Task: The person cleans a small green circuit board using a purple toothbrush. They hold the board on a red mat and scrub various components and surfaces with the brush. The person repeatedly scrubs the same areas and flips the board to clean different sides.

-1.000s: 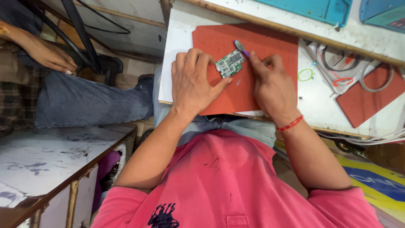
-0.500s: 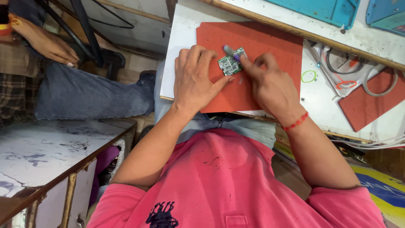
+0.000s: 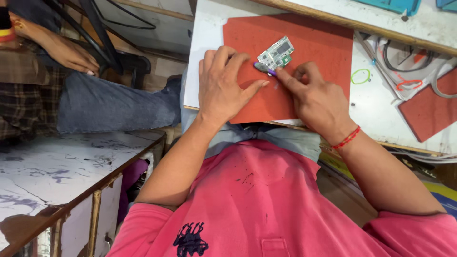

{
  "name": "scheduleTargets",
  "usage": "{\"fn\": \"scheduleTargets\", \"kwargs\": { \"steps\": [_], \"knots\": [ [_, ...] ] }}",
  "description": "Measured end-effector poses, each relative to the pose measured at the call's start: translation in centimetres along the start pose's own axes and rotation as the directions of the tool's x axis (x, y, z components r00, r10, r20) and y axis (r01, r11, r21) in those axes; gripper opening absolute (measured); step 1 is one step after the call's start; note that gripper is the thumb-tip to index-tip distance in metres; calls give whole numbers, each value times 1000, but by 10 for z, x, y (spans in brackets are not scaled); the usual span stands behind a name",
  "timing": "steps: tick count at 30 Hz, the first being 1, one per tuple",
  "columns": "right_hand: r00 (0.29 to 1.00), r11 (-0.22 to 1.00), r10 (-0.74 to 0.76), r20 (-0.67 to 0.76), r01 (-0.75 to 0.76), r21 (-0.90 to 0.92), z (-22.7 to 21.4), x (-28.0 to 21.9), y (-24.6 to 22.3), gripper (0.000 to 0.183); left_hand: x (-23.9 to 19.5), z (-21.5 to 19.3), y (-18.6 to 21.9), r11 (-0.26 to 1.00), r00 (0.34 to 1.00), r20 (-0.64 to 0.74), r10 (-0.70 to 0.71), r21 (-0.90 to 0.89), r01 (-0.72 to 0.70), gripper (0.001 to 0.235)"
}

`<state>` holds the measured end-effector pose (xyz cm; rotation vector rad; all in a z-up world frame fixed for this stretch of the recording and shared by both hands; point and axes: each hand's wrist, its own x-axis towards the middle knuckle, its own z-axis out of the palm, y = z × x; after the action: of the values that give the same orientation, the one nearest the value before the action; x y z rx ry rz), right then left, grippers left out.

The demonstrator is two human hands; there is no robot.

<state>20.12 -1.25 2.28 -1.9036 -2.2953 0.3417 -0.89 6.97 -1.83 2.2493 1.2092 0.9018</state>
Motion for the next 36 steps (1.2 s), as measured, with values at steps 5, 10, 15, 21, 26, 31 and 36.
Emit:
{"fn": "scheduleTargets", "kwargs": {
  "steps": [5, 10, 15, 21, 26, 31, 36],
  "knots": [
    [997, 976, -26, -71, 41, 212, 2, -6, 15, 56, 1, -4, 6, 998, 997, 79, -9, 68, 4, 58],
    [927, 915, 276, -254, -173, 365, -7, -18, 30, 52, 12, 0, 15, 987, 997, 71, 27, 159, -38, 69],
    [936, 941, 265, -232, -199, 272, -4, -13, 34, 56, 33, 21, 26, 981, 993, 58, 100, 161, -108, 66],
    [971, 953, 218, -101, -190, 235, 3, -12, 14, 60, 37, 27, 19, 996, 993, 105, 50, 66, -57, 46],
    [980, 979, 169, -109, -154, 134, -1, -8, 18, 56, 30, 24, 19, 995, 997, 58, 55, 77, -59, 44],
    [1000, 982, -19, -9, 20, 186, 1, -7, 7, 57, 18, 6, 15, 994, 996, 78, 48, 91, -56, 45],
    [995, 985, 79, -59, -68, 160, -4, 7, 10, 57, 7, -1, 14, 999, 1000, 10, -5, 44, 5, 54]
  ]
}}
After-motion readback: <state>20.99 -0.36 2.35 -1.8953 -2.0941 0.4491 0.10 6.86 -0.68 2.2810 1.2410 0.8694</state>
